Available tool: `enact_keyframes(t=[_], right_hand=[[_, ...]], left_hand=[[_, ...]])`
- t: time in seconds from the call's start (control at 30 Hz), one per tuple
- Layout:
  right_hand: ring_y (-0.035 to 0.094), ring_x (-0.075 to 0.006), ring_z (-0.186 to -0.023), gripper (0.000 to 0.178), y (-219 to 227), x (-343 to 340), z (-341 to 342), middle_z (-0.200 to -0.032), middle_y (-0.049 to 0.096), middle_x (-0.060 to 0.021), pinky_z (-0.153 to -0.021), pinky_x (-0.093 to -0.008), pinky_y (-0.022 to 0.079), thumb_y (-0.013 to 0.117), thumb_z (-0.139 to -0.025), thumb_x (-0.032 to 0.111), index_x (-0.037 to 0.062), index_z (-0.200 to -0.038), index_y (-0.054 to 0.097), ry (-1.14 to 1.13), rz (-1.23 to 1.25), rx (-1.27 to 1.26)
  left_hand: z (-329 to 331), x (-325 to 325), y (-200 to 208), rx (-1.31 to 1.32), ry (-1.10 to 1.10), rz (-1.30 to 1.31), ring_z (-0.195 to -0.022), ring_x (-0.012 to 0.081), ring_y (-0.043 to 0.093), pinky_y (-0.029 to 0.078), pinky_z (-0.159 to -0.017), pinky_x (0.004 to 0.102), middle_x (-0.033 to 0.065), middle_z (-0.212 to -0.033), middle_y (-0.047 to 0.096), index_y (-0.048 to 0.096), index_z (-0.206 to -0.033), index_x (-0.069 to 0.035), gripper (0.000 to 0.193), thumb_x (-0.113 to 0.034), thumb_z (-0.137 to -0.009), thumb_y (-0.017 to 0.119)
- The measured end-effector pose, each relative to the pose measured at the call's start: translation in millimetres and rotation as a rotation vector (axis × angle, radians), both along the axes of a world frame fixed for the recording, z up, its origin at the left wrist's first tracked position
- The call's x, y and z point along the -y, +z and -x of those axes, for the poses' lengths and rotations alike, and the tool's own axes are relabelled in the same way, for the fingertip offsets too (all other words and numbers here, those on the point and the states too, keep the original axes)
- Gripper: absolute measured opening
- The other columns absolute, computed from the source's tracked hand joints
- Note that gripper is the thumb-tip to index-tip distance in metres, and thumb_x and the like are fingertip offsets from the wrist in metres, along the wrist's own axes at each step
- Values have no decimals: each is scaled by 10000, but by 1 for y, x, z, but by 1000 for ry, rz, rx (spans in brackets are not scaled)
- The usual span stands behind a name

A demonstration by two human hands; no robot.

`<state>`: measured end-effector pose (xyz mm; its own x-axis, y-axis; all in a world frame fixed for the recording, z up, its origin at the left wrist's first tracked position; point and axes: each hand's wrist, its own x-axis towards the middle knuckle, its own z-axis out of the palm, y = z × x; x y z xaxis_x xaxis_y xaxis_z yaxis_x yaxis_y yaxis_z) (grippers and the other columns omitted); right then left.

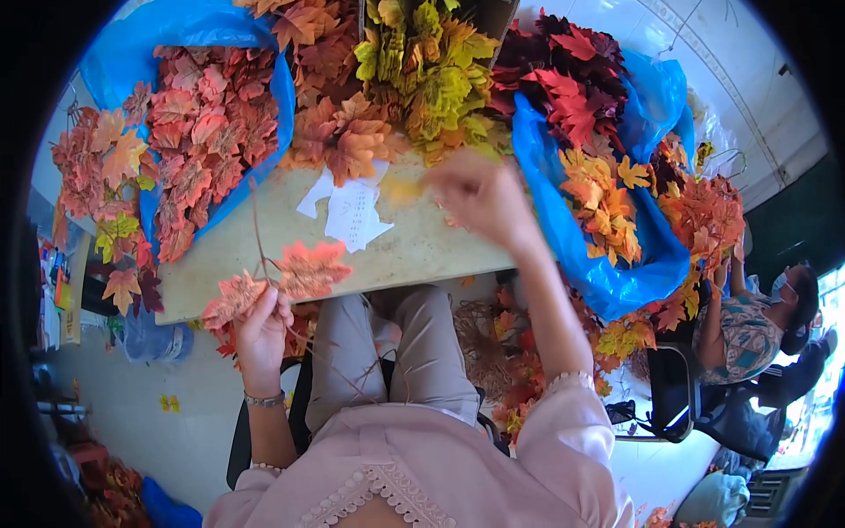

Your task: The person assembles artificial autumn leaf garlands by hand, attaching individual artificial leaves to plastic stems.

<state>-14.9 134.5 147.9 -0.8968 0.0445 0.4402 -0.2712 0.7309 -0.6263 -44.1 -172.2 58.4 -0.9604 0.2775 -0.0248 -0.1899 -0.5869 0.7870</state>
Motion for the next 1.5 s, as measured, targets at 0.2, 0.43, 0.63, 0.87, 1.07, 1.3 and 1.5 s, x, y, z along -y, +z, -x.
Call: enact_keyframes(t=[0.2, 0.43, 0.63, 0.87, 1.07, 1.3, 1.5], right_hand=[[607, -191, -667, 225, -45, 94, -92, -766, 612, -90, -581, -296, 469, 582, -760, 32, 33, -981, 539, 866, 311, 650], [579, -156, -751, 171, -110, 144, -124, -832, 611, -107, -636, -241, 444, 644, -740, -17, -28, -910, 631, 1228, 987, 982], [536, -165, -893, 89, -104, 146, -126, -907, 581, -109, -804, -293, 410, 599, -784, -3, -4, -872, 614, 975, 917, 510], [593, -159, -694, 105, -49, 145, -85, -767, 597, -99, -594, -250, 461, 535, -800, -35, -28, -880, 603, 605, 539, 298], [586, -148, -753, 177, -56, 149, -50, -815, 595, -90, -677, -232, 455, 561, -800, -8, -6, -976, 575, 242, 522, 87], [579, -98, -808, 205, -69, 158, -48, -855, 591, -71, -690, -203, 451, 596, -784, -44, -19, -947, 474, 266, 815, 30], [577, -102, -798, 209, -73, 164, -48, -840, 588, -67, -669, -196, 451, 584, -797, -42, -19, -957, 452, 218, 883, -54]], left_hand=[[10, 8, 4, 57, 133, -91, -657, 120, 539, 459, -557, 231, 72, -790, 578, 559, -911, -18, 90, -27, -823, 549], [-1, 0, 3, -21, 37, -73, -649, 127, 552, 469, -537, 243, 79, -772, 587, 570, -925, -4, 109, -23, -819, 553], [-10, -5, 11, -34, -4, -68, -634, 140, 564, 482, -542, 255, 87, -758, 591, 572, -920, 4, 114, -25, -810, 563], [-20, -13, 17, -19, -83, 151, -614, 132, 581, 494, -543, 246, 78, -741, 610, 590, -908, 10, 147, -82, -794, 606], [-14, 0, 15, 61, -315, 38, -734, 118, 573, 499, -584, 241, 84, -838, 601, 591, -928, 7, 164, -103, -806, 606], [-20, -2, 18, 6, -271, 7, -728, 114, 571, 503, -603, 249, 76, -846, 599, 583, -935, 18, 173, -110, -819, 592], [-20, -2, 17, -194, -232, 66, -663, 116, 577, 495, -595, 225, 74, -824, 602, 549, -979, 42, 219, -126, -838, 562]])
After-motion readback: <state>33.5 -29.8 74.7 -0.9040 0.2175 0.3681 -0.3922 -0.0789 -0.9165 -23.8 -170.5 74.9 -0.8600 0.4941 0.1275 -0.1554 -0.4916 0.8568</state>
